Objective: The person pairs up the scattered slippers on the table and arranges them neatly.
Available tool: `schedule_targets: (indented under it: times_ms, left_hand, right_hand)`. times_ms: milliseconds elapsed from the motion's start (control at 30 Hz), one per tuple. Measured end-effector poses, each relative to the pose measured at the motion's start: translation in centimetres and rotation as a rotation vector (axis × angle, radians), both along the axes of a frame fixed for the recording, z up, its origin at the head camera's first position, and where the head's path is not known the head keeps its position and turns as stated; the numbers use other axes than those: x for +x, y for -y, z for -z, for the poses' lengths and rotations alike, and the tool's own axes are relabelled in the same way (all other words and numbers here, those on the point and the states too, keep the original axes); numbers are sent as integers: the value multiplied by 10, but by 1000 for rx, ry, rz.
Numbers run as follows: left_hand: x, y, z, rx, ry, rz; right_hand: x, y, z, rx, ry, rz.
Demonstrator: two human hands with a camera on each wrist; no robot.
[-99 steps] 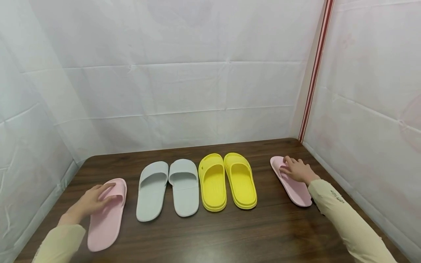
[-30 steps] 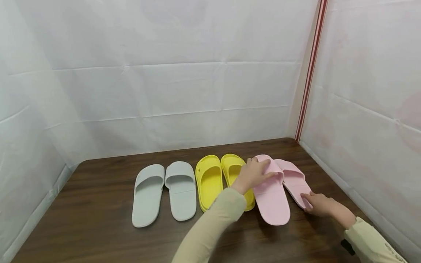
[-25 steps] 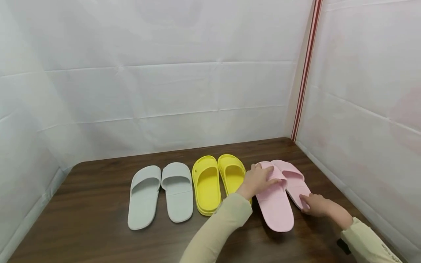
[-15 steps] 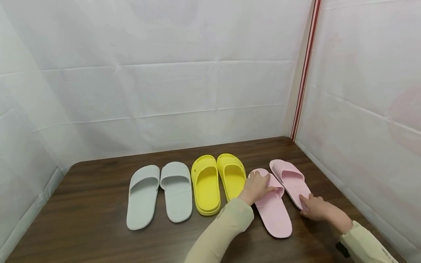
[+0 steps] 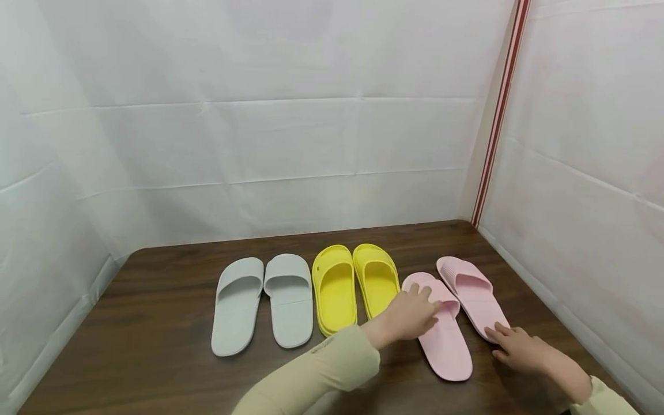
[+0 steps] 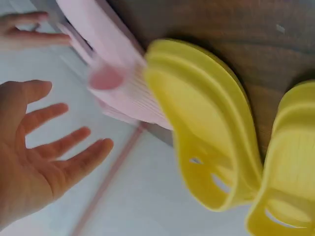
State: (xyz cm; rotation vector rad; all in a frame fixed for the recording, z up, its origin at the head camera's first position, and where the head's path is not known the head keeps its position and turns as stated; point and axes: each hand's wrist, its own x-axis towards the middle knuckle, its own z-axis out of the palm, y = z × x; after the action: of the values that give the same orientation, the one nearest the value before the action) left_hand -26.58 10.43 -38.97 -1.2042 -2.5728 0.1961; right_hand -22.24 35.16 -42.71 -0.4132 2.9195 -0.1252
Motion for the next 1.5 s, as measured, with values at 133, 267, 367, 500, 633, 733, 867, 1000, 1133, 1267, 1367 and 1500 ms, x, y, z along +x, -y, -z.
schedule_targets:
  times_ms: [133, 267, 367, 500, 633, 733, 867, 1000, 1133, 1267, 1367, 1500]
  left_hand:
    - [28, 6, 4, -134, 2, 151]
    - [49, 9, 18, -231, -13, 249]
    - [58, 11, 28, -273, -12, 254]
    - [64, 12, 37, -297, -12, 252]
    - [68, 11, 42, -283, -56, 264]
    - [71, 10, 44, -288, -84, 263]
    - [73, 7, 46, -294, -94, 266]
    - [68, 6, 45, -294, -18, 233]
    - [60, 5, 43, -306, 89, 158]
    - [51, 7, 41, -304, 111, 95]
    - [46, 6, 40, -297, 101, 68]
    - [40, 6, 39, -291, 111, 19]
  right_hand:
    - [8, -2, 1, 12, -13, -21]
    - [12, -3, -1, -2, -16, -22]
    - [14, -4, -2, -17, -24, -16]
    - [17, -8, 3, -26, -37, -12]
    - [22, -11, 9, -24, -54, 4]
    - [25, -13, 12, -25, -75, 6]
    - [27, -13, 13, -42, -90, 2]
    - [25, -11, 13, -57, -100, -8]
    - [19, -6, 10, -60, -104, -27]
    - [10, 1, 8, -59, -115, -44]
    - [6, 3, 7, -65, -122, -55]
    - [0, 4, 7, -66, -96, -61]
